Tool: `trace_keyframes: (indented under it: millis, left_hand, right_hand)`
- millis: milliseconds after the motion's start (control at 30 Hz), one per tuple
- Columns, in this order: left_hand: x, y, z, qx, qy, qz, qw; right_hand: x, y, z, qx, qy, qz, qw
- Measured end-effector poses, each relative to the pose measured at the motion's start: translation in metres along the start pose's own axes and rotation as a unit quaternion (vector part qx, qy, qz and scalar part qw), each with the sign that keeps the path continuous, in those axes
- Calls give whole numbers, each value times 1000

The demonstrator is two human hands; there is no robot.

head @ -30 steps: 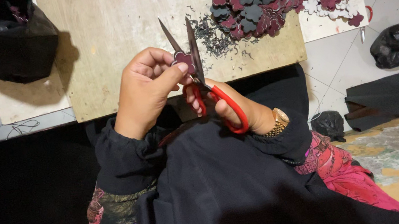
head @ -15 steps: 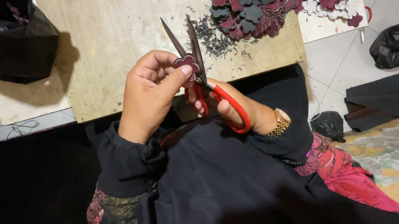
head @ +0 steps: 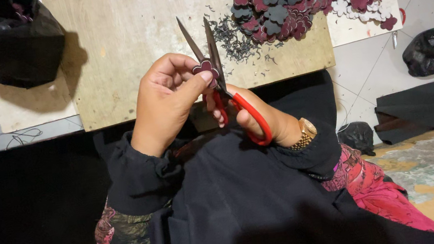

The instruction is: The person sits at a workbench and uses red-handled scissors to trim the edges of small fabric flower-shaped pieces one at a time, letting the trimmed scraps fall onto the table. Around the middle of the clip the person places trimmed pieces into a black plastic bag, then resumes trimming more pieces.

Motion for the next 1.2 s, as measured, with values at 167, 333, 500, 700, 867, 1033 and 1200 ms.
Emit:
trace_keyframes:
  millis: [167,333,500,700,867,1033,1200]
  left_hand:
    - [1,0,-1,14,-11,3,1000]
    - [0,0,1,-4,5,-8,1000]
    - [0,-1,4,-2,11,-11,1000]
    - [-4,2,5,6,29,0,1000]
    - [-12,-5,7,73,-1,22,997]
    - [-16,-7,8,82,10,21,996]
    - [-13,-6,8,78,9,17,997]
  right_hand:
    - [-1,-2,0,-26,0,-15,1000]
    - [1,-2,2,-14,5,-18,1000]
    - [2,-2,2,0,28,-6,1000]
    - [1,-2,3,16,49,-7,999]
    - [-2,-3,7,35,68,-11,997]
    - [-2,-4,9,49,74,-22,996]
    - [1,-4,10,64,61,-19,996]
Point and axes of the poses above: each hand's wrist, its own y-axis away from the middle knuckle, its own z-axis out of the palm, x = y × z, the point moved 1 cm from there along -y, towards the middle knuckle, and after that the axes turned 13 degrees about -z, right-handed, at the moved point
